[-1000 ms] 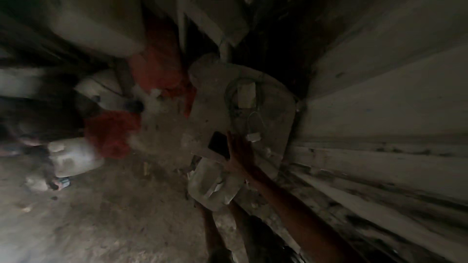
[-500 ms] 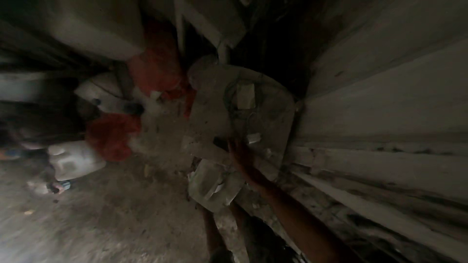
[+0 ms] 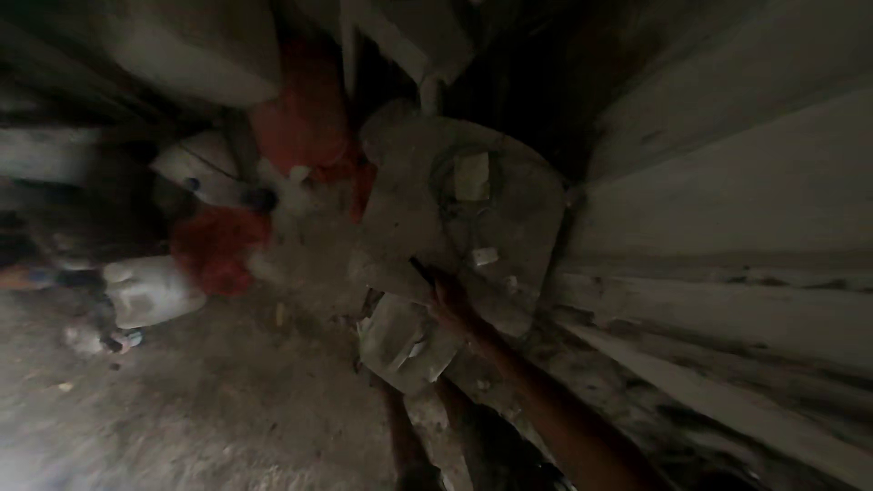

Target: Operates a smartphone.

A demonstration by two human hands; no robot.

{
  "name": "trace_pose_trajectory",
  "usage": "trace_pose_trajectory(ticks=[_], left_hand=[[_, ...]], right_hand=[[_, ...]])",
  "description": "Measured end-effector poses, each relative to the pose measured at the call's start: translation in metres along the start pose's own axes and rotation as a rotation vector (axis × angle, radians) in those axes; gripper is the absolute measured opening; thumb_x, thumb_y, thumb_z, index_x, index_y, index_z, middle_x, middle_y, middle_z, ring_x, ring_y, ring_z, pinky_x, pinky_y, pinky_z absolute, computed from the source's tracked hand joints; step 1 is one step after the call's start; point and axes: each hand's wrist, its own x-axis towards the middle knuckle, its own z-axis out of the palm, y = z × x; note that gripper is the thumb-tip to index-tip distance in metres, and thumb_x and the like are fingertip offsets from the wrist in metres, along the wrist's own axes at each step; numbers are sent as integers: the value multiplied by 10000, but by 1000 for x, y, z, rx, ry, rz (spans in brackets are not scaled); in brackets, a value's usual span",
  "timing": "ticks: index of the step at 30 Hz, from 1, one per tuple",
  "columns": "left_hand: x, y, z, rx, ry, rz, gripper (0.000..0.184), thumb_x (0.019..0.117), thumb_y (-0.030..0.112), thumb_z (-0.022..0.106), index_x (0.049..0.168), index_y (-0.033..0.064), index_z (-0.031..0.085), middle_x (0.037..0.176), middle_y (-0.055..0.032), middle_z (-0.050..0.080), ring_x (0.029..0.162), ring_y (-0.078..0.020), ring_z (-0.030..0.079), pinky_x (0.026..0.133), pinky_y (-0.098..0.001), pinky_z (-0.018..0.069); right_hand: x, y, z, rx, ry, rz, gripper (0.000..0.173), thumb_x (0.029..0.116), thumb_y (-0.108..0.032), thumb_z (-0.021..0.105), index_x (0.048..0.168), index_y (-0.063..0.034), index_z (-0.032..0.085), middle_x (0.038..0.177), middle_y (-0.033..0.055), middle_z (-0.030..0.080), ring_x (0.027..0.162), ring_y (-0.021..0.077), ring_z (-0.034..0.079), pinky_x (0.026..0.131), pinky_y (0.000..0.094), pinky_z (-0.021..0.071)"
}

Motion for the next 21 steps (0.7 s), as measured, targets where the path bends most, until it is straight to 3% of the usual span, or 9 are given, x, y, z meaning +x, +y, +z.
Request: trace_pose_trajectory(ticks=[1,4,6,8,11,13,15,19,21], left_hand=[[3,-4,1,-2,1,-8,519,1094,385,451,1487,46,444,1399,-222,568,1236,-346,591,1010,-554,523],[20,-30,4,-24,11,5,541,1086,436,441,1472,58,470,1384,-214,580,1223,-339,600,1001,-562,530],[28,-40,7,-39,5,16,546,1081,458,440,1473,79,474,1376,-195,592,1218,-319,607,999,-553,535],[30,-39,6,-43,4,12,544,1080,459,446,1473,85,475,1367,-195,596,1203,-317,614,987,-550,542],[23,-23,2,5,-13,-17,534,1087,444,432,1491,97,464,1408,-190,572,1240,-320,596,1018,-546,527],[16,-12,0,2,-24,-36,531,1092,418,435,1507,86,442,1429,-196,557,1277,-328,572,1050,-549,503],[21,-25,1,-63,-12,16,562,1085,457,426,1499,76,441,1399,-204,574,1239,-324,596,1010,-547,532],[-7,25,-7,-109,-137,68,442,1100,306,431,1468,66,481,1399,-154,583,1223,-253,597,1029,-447,522],[-6,25,-5,-131,-150,68,406,1100,281,438,1439,69,512,1373,-143,603,1197,-243,611,1009,-443,533]], right_hand=[[-7,-3,-10,205,-69,40,552,1090,-173,478,1610,-81,316,1478,211,535,1274,326,598,1066,479,496],[-26,-12,-30,818,-242,207,470,1089,-285,488,1539,-173,412,1320,86,659,1135,202,673,959,405,571],[-35,-20,-36,1143,-393,246,390,1106,-308,389,1467,-175,456,1287,92,687,1072,225,709,886,399,608],[-41,-26,-33,1372,-533,230,479,1098,-414,240,1413,-179,513,1306,94,672,1050,233,709,849,394,611],[-44,-34,-25,1472,-572,152,550,1059,-459,208,1378,-169,549,1316,104,658,1044,236,699,829,397,607],[-53,-45,-25,1450,-501,124,511,1050,-482,270,1304,-198,610,1221,70,698,962,194,715,763,352,612],[-61,-57,-28,1435,-427,129,478,1055,-460,289,1199,-200,663,1114,52,737,870,161,729,694,310,612],[-59,-59,-24,1394,-494,42,507,1056,-500,266,1234,-217,647,1118,28,720,849,124,710,682,273,599],[-60,-60,-25,1393,-499,9,522,1050,-515,271,1249,-212,646,1153,28,717,892,124,708,721,273,599]])
